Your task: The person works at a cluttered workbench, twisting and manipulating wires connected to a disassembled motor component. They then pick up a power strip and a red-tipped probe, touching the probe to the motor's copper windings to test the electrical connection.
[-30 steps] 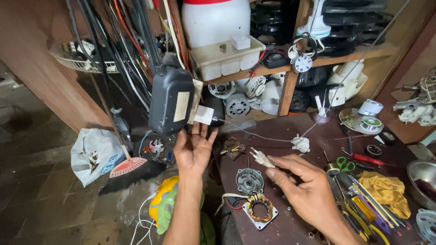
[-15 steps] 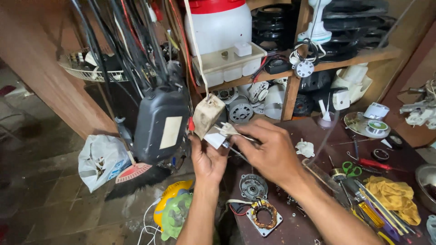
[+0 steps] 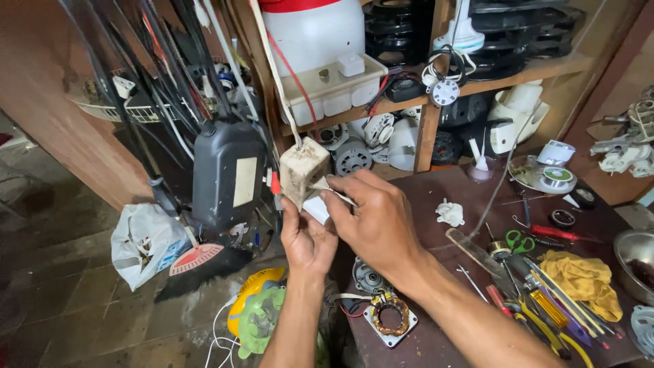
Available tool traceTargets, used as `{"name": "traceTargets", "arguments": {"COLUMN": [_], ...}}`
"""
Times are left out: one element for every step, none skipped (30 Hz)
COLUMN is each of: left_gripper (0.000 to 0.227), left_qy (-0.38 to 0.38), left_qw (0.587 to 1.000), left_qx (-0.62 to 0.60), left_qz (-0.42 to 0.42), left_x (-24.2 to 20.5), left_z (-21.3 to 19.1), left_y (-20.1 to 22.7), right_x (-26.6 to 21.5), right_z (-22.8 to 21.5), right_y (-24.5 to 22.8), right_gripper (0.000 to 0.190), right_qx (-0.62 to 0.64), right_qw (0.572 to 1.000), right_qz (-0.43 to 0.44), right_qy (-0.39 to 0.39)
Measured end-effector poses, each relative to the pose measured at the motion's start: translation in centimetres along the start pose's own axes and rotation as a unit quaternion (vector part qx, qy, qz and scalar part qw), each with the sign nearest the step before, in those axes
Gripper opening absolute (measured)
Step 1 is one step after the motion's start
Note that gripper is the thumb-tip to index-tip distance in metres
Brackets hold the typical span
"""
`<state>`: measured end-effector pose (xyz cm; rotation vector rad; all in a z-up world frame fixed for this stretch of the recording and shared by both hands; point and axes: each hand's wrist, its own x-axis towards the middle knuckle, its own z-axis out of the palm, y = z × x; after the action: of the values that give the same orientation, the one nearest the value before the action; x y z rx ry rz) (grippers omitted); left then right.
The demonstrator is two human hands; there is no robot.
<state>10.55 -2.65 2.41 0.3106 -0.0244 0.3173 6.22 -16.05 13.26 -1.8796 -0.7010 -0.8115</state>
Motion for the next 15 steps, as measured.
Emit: {"name": "traceTargets", "arguments": {"left_gripper": [0.054, 0.054, 0.052, 0.050, 0.050, 0.051, 0.052, 0.052, 0.052, 0.052, 0.052, 0.050, 0.047, 0.047, 0.047], "left_qy": [-0.005, -0.004, -0.006, -0.008, -0.007, -0.015, -0.021, -0.020, -0.025, -0.031, -0.028, -0.028, -0.029, -0.027, -0.029], "left_qw": [1.000, 1.000, 1.000, 1.000, 1.000, 1.000, 0.999, 0.999, 0.999, 0.999, 0.999, 0.998, 0.997, 0.997, 0.997], "left_qx": [0.008, 0.008, 0.013, 0.019, 0.018, 0.014, 0.010, 0.008, 0.021, 0.033, 0.031, 0.036, 0.041, 0.039, 0.033], "left_qz": [0.007, 0.005, 0.009, 0.013, 0.011, 0.023, 0.035, 0.033, 0.030, 0.026, 0.022, 0.046, 0.066, 0.061, 0.065], "left_x": [-0.1, -0.1, -0.1, -0.1, -0.1, 0.0, -0.1, -0.1, -0.3, -0.4, -0.7, -1.1, -1.4, -1.0, -0.8], "left_z": [0.2, 0.3, 0.3, 0.3, 0.3, 0.2, 0.1, 0.4, 0.6, 0.8, 1.0, 1.3, 1.7, 1.1, 0.6], "left_y": [-0.1, 0.1, 0.1, 0.2, 0.3, 0.4, 0.5, 0.8, 1.0, 1.1, 1.0, 0.9, 0.5, 0.5, 0.5], "right_x": [0.2, 0.2, 0.2, 0.1, 0.2, 0.3, 0.3, 0.4, 0.4, 0.4, 0.4, 0.4, 0.4, 0.4, 0.5], "right_z": [0.0, 0.0, 0.1, 0.2, 0.2, 0.2, 0.2, 0.3, 0.4, 0.4, 0.8, 1.1, 1.2, 1.0, 0.8], "right_y": [0.0, 0.0, -0.1, -0.1, -0.1, -0.1, -0.2, 0.0, 0.2, 0.4, 0.6, 0.8, 1.2, 0.8, 0.4], "right_gripper": [0.014, 0.014, 0.015, 0.015, 0.015, 0.015, 0.016, 0.016, 0.016, 0.016, 0.016, 0.016, 0.016, 0.016, 0.018], "right_qx": [-0.002, -0.003, -0.002, -0.002, -0.004, -0.001, 0.002, 0.000, 0.009, 0.018, 0.015, 0.018, 0.019, 0.013, 0.014], "right_qw": [1.000, 1.000, 1.000, 1.000, 1.000, 1.000, 1.000, 1.000, 1.000, 1.000, 1.000, 1.000, 1.000, 1.000, 0.999], "right_qz": [-0.002, 0.000, 0.001, 0.002, 0.002, 0.001, 0.000, 0.002, -0.001, -0.004, -0.002, -0.002, -0.001, 0.003, -0.003], "right_qy": [0.001, 0.001, 0.001, 0.000, 0.000, -0.002, -0.005, -0.006, -0.009, -0.011, -0.013, -0.013, -0.011, -0.011, -0.032]}}
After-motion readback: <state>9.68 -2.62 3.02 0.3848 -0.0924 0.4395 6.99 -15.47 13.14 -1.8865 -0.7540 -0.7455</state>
